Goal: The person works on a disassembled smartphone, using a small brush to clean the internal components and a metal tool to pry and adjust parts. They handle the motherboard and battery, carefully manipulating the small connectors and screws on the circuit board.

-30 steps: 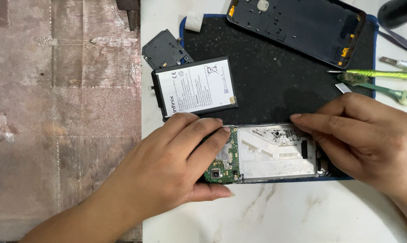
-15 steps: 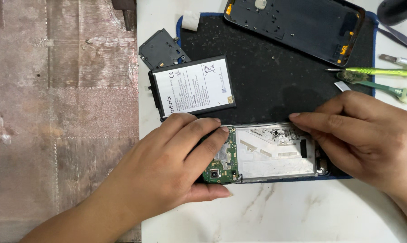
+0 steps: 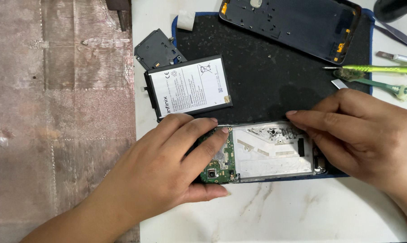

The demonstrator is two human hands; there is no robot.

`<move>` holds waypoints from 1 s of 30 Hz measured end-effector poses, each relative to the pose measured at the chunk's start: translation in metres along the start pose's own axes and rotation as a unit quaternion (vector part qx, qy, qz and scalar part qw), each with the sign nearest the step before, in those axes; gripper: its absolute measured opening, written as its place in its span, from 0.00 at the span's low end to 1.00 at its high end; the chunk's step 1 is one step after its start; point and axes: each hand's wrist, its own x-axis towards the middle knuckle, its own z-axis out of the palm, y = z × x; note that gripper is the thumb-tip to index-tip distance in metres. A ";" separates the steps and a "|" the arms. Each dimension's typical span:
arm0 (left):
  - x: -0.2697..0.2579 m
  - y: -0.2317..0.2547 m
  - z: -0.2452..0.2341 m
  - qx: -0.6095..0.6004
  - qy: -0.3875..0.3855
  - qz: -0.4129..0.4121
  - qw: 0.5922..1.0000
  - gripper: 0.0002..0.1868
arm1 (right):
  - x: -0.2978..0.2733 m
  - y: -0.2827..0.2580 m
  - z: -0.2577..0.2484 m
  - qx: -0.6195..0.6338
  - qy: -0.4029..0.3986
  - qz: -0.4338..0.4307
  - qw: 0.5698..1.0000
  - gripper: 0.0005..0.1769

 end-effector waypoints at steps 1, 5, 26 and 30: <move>0.000 0.000 0.000 0.002 0.001 0.000 1.000 0.42 | 0.000 0.000 0.000 0.002 0.002 -0.001 1.000 0.20; -0.001 0.001 0.001 0.007 0.003 -0.002 1.000 0.41 | -0.001 0.002 0.001 -0.008 -0.007 0.002 1.000 0.21; 0.002 -0.001 -0.002 0.010 0.009 0.007 1.000 0.42 | 0.000 0.002 0.001 -0.020 -0.005 -0.019 1.000 0.16; 0.003 0.000 -0.001 0.012 0.022 0.008 1.000 0.41 | 0.001 -0.003 0.001 -0.033 0.018 -0.032 0.999 0.13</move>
